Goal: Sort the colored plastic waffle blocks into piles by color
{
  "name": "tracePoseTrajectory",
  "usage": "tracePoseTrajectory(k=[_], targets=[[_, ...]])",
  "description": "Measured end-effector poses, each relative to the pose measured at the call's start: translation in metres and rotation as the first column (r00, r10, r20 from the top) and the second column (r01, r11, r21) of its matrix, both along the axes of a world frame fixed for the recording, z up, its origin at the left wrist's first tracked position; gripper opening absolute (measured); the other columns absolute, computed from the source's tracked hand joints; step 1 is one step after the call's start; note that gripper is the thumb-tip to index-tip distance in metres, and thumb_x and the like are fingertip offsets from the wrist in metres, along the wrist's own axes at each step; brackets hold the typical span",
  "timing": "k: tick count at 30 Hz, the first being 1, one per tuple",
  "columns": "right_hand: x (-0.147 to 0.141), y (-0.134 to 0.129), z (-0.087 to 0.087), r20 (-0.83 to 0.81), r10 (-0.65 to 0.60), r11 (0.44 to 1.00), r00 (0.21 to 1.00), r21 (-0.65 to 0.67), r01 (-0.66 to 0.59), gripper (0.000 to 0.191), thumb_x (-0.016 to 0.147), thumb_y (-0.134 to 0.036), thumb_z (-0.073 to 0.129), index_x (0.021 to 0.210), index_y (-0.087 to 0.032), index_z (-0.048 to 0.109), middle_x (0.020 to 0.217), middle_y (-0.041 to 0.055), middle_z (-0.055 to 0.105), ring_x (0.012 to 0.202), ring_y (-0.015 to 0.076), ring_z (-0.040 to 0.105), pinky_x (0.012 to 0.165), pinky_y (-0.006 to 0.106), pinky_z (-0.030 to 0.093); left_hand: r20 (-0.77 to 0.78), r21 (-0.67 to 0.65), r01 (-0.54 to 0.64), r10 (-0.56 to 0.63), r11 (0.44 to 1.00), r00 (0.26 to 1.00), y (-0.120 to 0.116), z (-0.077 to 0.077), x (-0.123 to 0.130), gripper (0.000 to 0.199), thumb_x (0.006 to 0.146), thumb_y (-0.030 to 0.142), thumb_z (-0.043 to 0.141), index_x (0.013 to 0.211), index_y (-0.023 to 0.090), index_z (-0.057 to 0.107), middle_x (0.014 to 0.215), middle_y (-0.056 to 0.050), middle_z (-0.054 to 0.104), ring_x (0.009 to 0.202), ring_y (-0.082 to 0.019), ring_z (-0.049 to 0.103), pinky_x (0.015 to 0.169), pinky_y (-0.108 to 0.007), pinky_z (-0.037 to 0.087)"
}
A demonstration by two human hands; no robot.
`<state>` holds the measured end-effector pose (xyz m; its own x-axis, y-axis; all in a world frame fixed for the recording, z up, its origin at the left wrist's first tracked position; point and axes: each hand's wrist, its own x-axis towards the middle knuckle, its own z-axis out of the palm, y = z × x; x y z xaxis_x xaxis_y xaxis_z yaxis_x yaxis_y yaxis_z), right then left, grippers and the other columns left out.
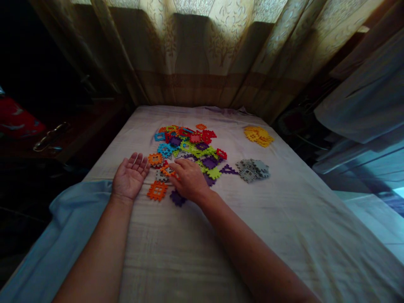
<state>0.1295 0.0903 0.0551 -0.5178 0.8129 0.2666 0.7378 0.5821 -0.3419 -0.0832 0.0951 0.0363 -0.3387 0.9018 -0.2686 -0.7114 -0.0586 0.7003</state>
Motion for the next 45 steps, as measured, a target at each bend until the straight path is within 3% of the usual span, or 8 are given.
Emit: tracePoseTrajectory(k=[3, 6, 16, 26, 31, 35, 39, 45], targets=[[-0.028, 0.009, -0.001, 0.058, 0.049, 0.999, 0.997, -0.007, -0.049, 0.049, 0.094, -0.043, 0.053, 0.141, -0.028, 0.049, 0.146, 0.0092, 0.05, 0.132, 0.0254, 0.043, 0.106, 0.043, 0.036, 0.008, 0.013, 0.014, -0.014, 1.0, 1.0, 0.0, -0.001, -0.001, 0.021, 0.093, 0.034, 0.053, 0.094, 0.018, 0.067, 0.103, -0.008, 0.072, 0.103, -0.019, 0.069, 0.095, -0.039, 0.055], [-0.036, 0.017, -0.004, 0.14, 0.073, 0.997, 0.987, -0.03, -0.069, 0.044, 0.094, -0.046, 0.053, 0.132, -0.025, 0.057, 0.14, 0.0099, 0.055, 0.129, 0.0262, 0.045, 0.104, 0.044, 0.036, 0.019, 0.015, 0.007, -0.007, 1.0, 1.0, 0.0, -0.001, -0.001, 0.022, 0.094, 0.032, 0.051, 0.094, 0.018, 0.068, 0.103, -0.008, 0.072, 0.101, -0.019, 0.069, 0.093, -0.039, 0.055], [0.004, -0.009, -0.005, 0.188, -0.075, 0.996, 0.979, -0.035, 0.083, 0.027, 0.094, -0.039, 0.051, 0.098, -0.02, 0.07, 0.111, 0.0105, 0.069, 0.11, 0.0255, 0.056, 0.098, 0.041, 0.037, 0.042, 0.026, 0.003, -0.004, 1.0, 0.999, 0.002, -0.004, 0.0, 0.02, 0.091, 0.033, 0.055, 0.092, 0.018, 0.068, 0.103, -0.007, 0.072, 0.099, -0.017, 0.069, 0.095, -0.038, 0.054], [-0.028, -0.003, -0.006, 0.176, -0.072, 0.996, 0.982, -0.045, 0.081, 0.029, 0.091, -0.038, 0.055, 0.111, -0.02, 0.067, 0.116, 0.0111, 0.069, 0.112, 0.0274, 0.056, 0.094, 0.042, 0.039, 0.057, 0.007, -0.001, 0.0, 1.0, 0.998, 0.001, -0.003, -0.001, 0.025, 0.095, 0.031, 0.046, 0.093, 0.018, 0.067, 0.101, -0.007, 0.073, 0.1, -0.017, 0.069, 0.092, -0.037, 0.056], [-0.024, -0.005, -0.004, 0.148, -0.084, 0.995, 0.985, -0.039, 0.09, 0.03, 0.092, -0.037, 0.056, 0.116, -0.022, 0.066, 0.12, 0.0106, 0.068, 0.113, 0.0267, 0.056, 0.095, 0.041, 0.04, 0.04, 0.014, 0.005, -0.006, 1.0, 0.999, 0.001, -0.002, 0.0, 0.023, 0.094, 0.033, 0.05, 0.092, 0.019, 0.067, 0.102, -0.007, 0.072, 0.098, -0.017, 0.069, 0.092, -0.037, 0.055], [0.008, 0.001, 0.006, 0.06, -0.147, 0.989, 0.987, 0.004, 0.147, 0.032, 0.091, -0.037, 0.058, 0.118, -0.023, 0.065, 0.121, 0.0101, 0.068, 0.114, 0.0265, 0.057, 0.097, 0.041, 0.04, 0.051, 0.012, -0.002, 0.001, 1.0, 0.999, 0.001, 0.0, 0.001, 0.024, 0.095, 0.032, 0.048, 0.09, 0.018, 0.068, 0.1, -0.007, 0.073, 0.097, -0.018, 0.07, 0.091, -0.037, 0.056], [0.078, 0.011, 0.014, 0.001, -0.355, 0.934, 0.935, 0.049, 0.354, 0.032, 0.088, -0.036, 0.061, 0.115, -0.02, 0.068, 0.118, 0.0123, 0.07, 0.111, 0.0276, 0.061, 0.097, 0.041, 0.043, 0.038, 0.015, 0.002, -0.003, 1.0, 0.999, 0.001, 0.0, 0.001, 0.022, 0.093, 0.033, 0.052, 0.091, 0.019, 0.068, 0.1, -0.007, 0.073, 0.098, -0.018, 0.07, 0.092, -0.036, 0.056], [0.188, 0.014, 0.005, 0.093, -0.764, 0.642, 0.638, 0.013, 0.767, 0.039, 0.084, -0.042, 0.06, 0.114, -0.019, 0.07, 0.113, 0.012, 0.072, 0.105, 0.0297, 0.064, 0.088, 0.041, 0.047, 0.018, 0.007, -0.007, 0.007, 1.0, 1.0, 0.002, -0.001, 0.001, 0.029, 0.096, 0.031, 0.043, 0.091, 0.018, 0.068, 0.099, -0.007, 0.074, 0.098, -0.017, 0.07, 0.089, -0.035, 0.058]])
